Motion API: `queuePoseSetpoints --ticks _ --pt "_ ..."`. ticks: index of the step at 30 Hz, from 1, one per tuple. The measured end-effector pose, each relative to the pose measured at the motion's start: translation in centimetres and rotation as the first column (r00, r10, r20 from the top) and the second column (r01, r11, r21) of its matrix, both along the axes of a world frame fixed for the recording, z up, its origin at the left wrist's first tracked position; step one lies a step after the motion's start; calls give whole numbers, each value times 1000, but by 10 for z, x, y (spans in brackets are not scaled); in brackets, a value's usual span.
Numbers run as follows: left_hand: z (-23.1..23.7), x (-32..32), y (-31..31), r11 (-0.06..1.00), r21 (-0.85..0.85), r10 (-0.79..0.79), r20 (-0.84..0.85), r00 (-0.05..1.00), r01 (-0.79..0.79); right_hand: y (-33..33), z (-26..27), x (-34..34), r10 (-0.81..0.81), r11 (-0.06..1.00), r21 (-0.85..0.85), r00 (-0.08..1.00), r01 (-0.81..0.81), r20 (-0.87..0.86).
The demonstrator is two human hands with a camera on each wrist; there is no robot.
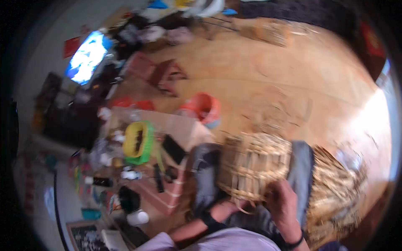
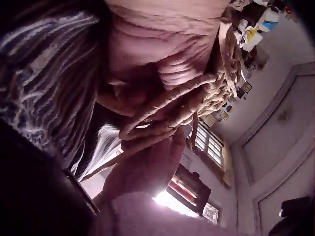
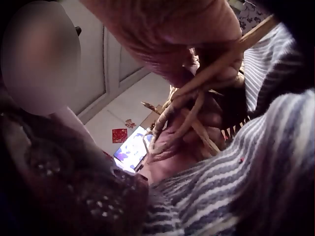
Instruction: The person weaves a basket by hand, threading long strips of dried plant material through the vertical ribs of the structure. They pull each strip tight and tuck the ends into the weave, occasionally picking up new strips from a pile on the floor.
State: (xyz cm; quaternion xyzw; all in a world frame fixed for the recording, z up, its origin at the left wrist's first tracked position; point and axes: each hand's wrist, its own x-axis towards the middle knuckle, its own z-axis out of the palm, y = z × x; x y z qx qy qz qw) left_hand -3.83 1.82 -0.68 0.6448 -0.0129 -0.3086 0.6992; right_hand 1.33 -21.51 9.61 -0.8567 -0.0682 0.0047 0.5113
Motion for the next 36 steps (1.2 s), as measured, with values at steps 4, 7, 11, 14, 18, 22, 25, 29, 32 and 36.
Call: queuePoseSetpoints --ticks 4,7,11,14,18,22,25,29,32,36 --pt "-29 -15 13 991 -134 17 -19 1000 -19 0 -2 -5 -23 998 -59 1000 23 -10" --pt "-10 -8 4 992 125 -52 246 968 22 2 5 -9 18 989 -149 993 1 120" --pt "-17 -11 8 985 169 -71 253 965 28 1 2 -9 52 969 -247 963 15 263" --pt "-26 -11 10 962 270 -132 383 914 26 -6 6 -7 112 958 -287 945 -20 308" --pt "-5 -8 10 929 369 -117 309 944 -5 -52 3 -14 161 883 -466 895 57 416" --pt "66 12 13 955 285 -140 200 970 79 -140 14 -38 47 644 -714 917 275 395" --pt "39 13 1 896 -430 53 -155 987 -115 -213 9 -46 -224 521 -804 955 286 195" --pt "61 18 -2 709 -664 -1 -338 941 -237 -218 7 -56 -177 512 -857 983 60 -38" --pt "64 16 -9 685 -611 40 -511 859 -396 -162 23 -28 -33 844 -536 999 9 -35" --pt "62 15 -30 722 -413 252 -591 767 -556 -82 14 1 130 979 -154 991 -130 -13"
